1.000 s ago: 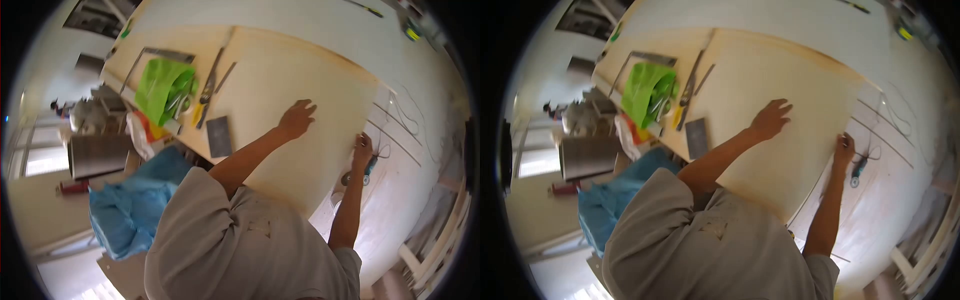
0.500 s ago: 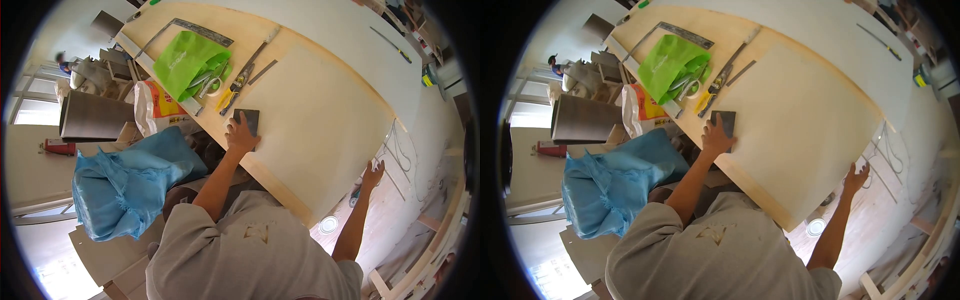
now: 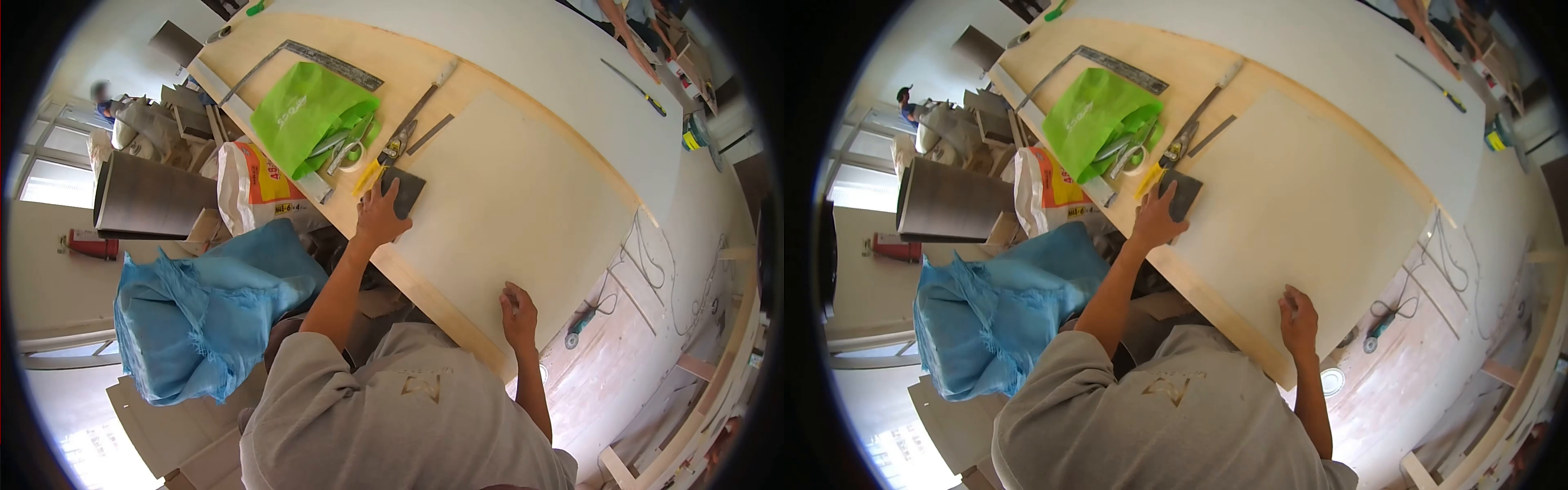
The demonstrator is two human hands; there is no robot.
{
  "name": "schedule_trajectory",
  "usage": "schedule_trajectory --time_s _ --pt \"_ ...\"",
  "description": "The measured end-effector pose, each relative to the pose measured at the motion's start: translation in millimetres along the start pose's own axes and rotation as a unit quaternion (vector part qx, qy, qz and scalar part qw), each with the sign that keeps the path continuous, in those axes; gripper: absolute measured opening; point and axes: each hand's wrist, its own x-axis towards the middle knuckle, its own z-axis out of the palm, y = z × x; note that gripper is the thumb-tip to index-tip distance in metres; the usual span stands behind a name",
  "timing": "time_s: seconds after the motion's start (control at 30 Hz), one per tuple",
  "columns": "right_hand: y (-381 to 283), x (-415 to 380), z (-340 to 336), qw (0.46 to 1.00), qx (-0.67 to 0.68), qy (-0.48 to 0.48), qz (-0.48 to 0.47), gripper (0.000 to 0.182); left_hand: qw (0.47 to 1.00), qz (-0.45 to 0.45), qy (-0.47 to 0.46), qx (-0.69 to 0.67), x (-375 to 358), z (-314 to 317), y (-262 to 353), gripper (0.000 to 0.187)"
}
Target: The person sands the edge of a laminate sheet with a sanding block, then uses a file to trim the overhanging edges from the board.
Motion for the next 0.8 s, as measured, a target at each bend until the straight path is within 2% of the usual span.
schedule_trajectory --time_s 0.13,0.23,0.33,0.37,0.43,0.53,0.63,0.67,0.73,0.8 --pt "7.3 5.5 -2.1 1.000 0.007 -0.004 0.014 0.026 0.998 0.019 -0.033 0.040 -7.7 -5.5 -17.9 0.099" --pt "10.5 9.1 -3.7 1.000 0.008 -0.006 0.022 0.025 0.998 0.038 -0.038 0.014 -18.3 -13.3 -27.4 0.099" --pt "10.8 11.8 -2.7 1.000 -0.006 -0.005 0.023 0.023 0.987 0.025 0.081 -0.137 -13.0 -9.3 -54.7 0.098" --pt "10.5 11.8 -1.3 1.000 -0.007 0.000 0.020 0.023 0.989 -0.004 0.112 -0.098 -6.1 -12.7 -62.0 0.098" --pt "9.0 11.2 0.5 1.000 -0.010 0.004 0.017 0.021 0.995 -0.060 0.080 -0.015 13.6 -23.5 -79.5 0.097" --pt "5.9 14.2 1.7 1.000 -0.013 0.008 0.024 0.020 0.990 -0.046 0.113 0.068 32.2 -30.0 -88.4 0.085" --pt "3.5 15.0 -0.1 0.999 -0.025 0.011 0.034 0.020 0.954 0.032 0.236 0.181 47.9 -14.3 -72.1 0.070" --pt "2.7 14.5 1.0 0.999 -0.032 0.016 0.032 0.020 0.962 0.106 0.223 0.114 52.3 -8.6 -63.7 0.057" --pt "2.2 13.3 3.5 0.998 -0.045 0.023 0.024 0.020 0.962 0.183 0.199 -0.031 83.9 13.3 -48.2 0.048" --pt "3.5 12.8 6.0 0.998 -0.058 0.029 0.012 0.020 0.949 0.174 0.256 -0.056 128.5 16.2 -20.4 0.036"
